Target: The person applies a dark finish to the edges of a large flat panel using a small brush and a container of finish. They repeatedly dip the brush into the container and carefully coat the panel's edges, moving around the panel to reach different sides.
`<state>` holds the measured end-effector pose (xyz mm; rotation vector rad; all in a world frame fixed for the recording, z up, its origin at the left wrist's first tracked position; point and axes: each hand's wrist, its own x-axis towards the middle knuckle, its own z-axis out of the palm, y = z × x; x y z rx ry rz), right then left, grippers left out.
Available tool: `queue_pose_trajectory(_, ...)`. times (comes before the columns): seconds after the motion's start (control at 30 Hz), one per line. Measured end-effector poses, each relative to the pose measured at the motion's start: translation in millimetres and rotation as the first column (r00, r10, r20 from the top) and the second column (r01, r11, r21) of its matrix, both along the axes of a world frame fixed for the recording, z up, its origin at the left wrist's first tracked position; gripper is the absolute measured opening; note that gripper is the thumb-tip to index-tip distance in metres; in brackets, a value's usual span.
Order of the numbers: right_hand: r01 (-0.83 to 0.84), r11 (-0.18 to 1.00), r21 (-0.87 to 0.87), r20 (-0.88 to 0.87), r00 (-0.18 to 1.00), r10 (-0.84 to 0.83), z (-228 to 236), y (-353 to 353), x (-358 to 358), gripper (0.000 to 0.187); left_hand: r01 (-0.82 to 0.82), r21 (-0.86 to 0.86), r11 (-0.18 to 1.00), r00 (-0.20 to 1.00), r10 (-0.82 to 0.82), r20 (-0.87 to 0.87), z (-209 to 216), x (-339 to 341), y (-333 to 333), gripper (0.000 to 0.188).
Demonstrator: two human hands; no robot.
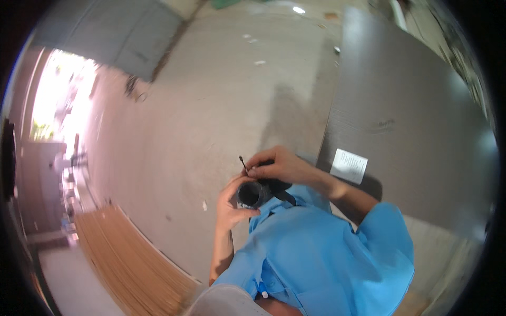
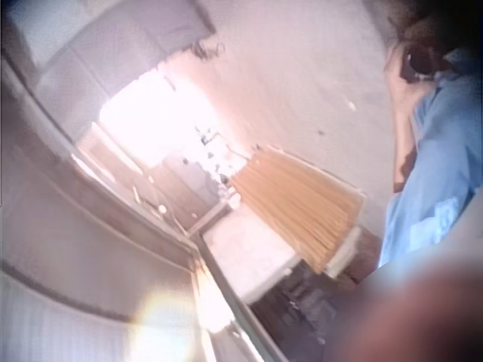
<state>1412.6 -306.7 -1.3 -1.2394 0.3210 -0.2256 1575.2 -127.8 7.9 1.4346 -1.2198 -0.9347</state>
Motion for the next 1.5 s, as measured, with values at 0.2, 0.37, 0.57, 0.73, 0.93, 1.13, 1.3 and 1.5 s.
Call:
queue_pose_trajectory(0.2, 0.578, 0.807, 0.124, -0.035, 0.815, -0.578, 11.3, -27.4, 45.5, 0.026, 0.418, 0.162, 0.894, 0.908, -0.409, -0.086, 13.2, 116.7, -124.1, 0.086)
queue_pose_trajectory(0.37, 0.974, 0.218, 0.068, -0.059, 0.222, -0.973, 22.9, -28.1, 44.4, 0.022, 0.759, 0.128, 0.638, 0.648, -0.760, -0.056, 32.6, 130.4, -238.4, 0.094)
queue_pose_trajectory(0.57, 0.966, -0.260, 0.005, -0.058, -0.259, -0.964, 3.6, -40.1, 40.9, 0.018, 0.889, 0.102, 0.446, 0.457, -0.882, -0.120, 22.0, 111.1, -329.9, 0.095)
queue_pose_trajectory(0.73, 0.713, -0.521, -0.469, 0.091, -0.548, -0.832, 2.8, 7.8, 52.9, 0.016, 0.985, 0.114, 0.130, 0.152, -0.967, -0.205, 34.2, 79.8, -365.2, 0.095)
queue_pose_trajectory(0.93, 0.508, -0.542, -0.670, -0.040, -0.753, -0.657, -27.9, 54.7, 84.2, 0.013, 0.966, 0.117, -0.231, -0.199, -0.951, -0.235, -14.4, 24.0, -392.2, 0.097)
queue_pose_trajectory(1.13, 0.432, -0.612, -0.663, -0.150, -0.877, -0.457, -33.4, 35.7, 154.3, 0.015, 0.906, 0.034, -0.422, -0.387, -0.858, -0.339, 9.7, 27.6, -419.2, 0.085)
queue_pose_trajectory(1.3, 0.340, -0.764, -0.549, -0.186, -0.940, -0.285, -62.5, -2.6, 168.9, 0.016, 0.906, -0.022, -0.423, -0.398, -0.833, -0.384, -7.3, 48.3, -443.0, 0.082)
queue_pose_trajectory(1.5, 0.268, -0.869, -0.416, -0.212, -0.958, -0.194, -97.4, -33.3, 167.6, 0.017, 0.923, -0.020, -0.384, -0.371, -0.877, -0.304, -13.6, 58.2, -479.4, 0.080)
